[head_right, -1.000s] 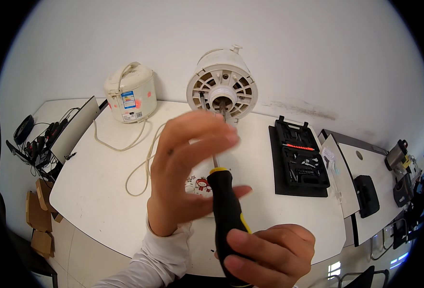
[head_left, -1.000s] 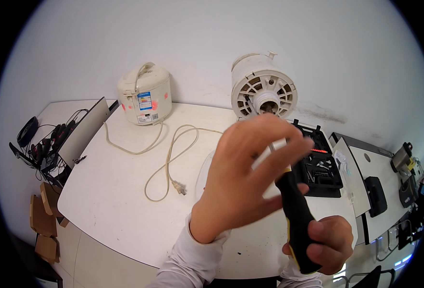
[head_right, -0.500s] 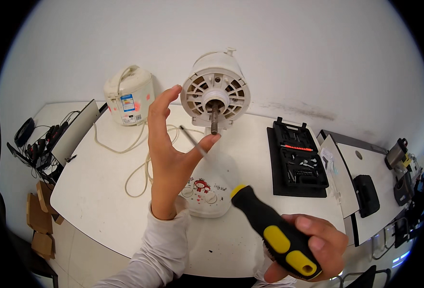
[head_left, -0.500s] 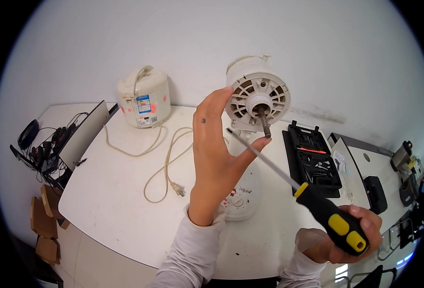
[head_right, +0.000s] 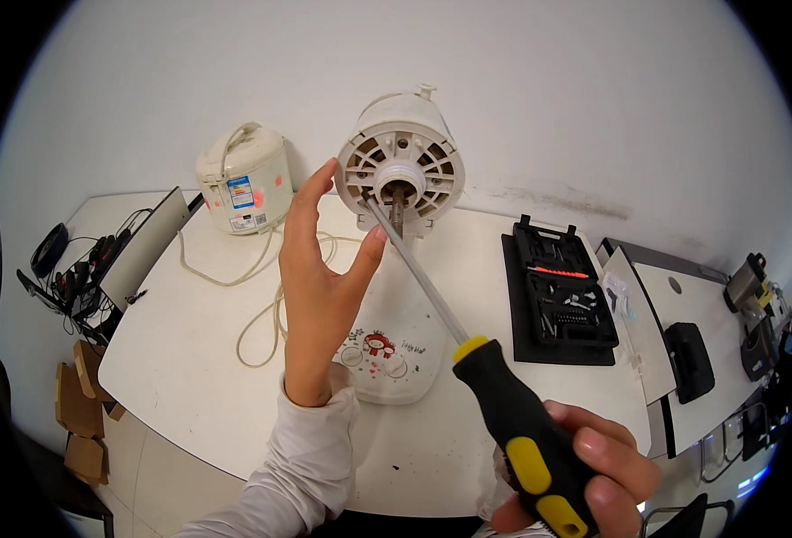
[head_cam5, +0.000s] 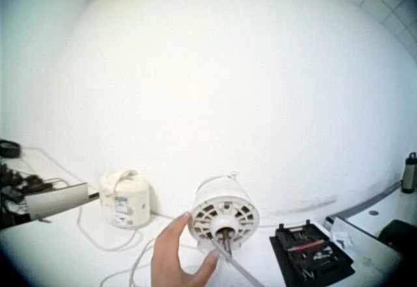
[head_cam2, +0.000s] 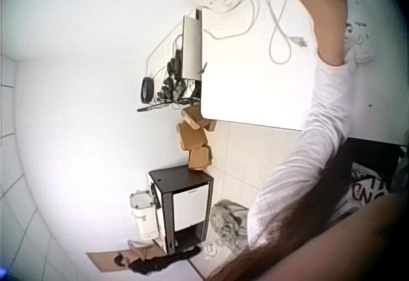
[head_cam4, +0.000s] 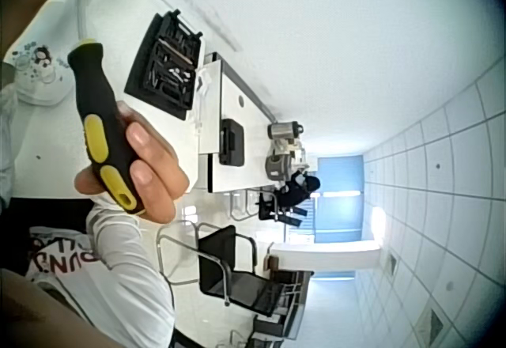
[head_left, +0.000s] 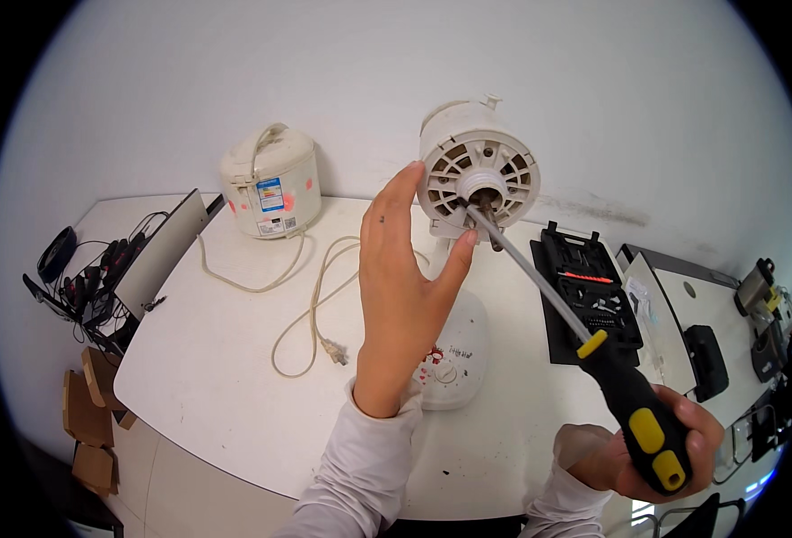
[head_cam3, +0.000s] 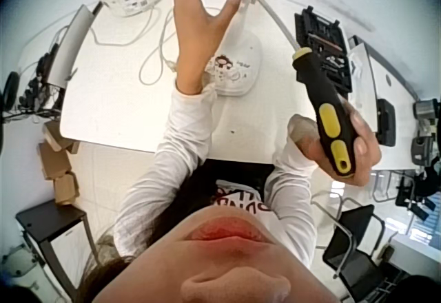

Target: The person uses a screwdriver to tighten a screw on the central shaft of a disassembled white desk fan. They then handle the fan's power cord and later pick up and inspect a yellow rectangular appliance, turning it over to view its underside.

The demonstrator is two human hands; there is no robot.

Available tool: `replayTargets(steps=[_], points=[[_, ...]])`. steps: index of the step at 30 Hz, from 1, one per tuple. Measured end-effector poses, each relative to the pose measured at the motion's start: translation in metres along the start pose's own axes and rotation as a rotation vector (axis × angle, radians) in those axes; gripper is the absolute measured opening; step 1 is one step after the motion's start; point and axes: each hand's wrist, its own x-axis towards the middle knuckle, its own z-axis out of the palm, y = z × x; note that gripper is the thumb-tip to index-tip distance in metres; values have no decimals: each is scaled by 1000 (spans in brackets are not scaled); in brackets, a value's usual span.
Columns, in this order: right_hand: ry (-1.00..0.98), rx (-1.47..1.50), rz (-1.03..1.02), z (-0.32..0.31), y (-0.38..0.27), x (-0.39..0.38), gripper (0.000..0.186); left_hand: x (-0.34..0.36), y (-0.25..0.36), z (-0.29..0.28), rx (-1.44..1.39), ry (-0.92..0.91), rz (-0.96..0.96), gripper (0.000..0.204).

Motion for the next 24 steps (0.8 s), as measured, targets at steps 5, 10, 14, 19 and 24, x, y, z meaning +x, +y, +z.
replayTargets(steps=[5, 10, 14, 19, 24], points=[[127, -46, 33, -3, -2, 2, 26, 1, 1, -2, 23, -19, 16, 59], [125, 26, 138, -22, 6, -4, 61, -1, 4, -3, 34, 24, 33, 40], [101, 19, 139, -21, 8, 0, 61, -2, 7, -1, 15, 36, 25, 29], [73, -126, 141, -13, 8, -1, 61, -1, 7, 4, 1, 38, 23, 26], [47, -102, 118, -5, 8, -2, 58, 0, 4, -1, 50, 32, 40, 25]])
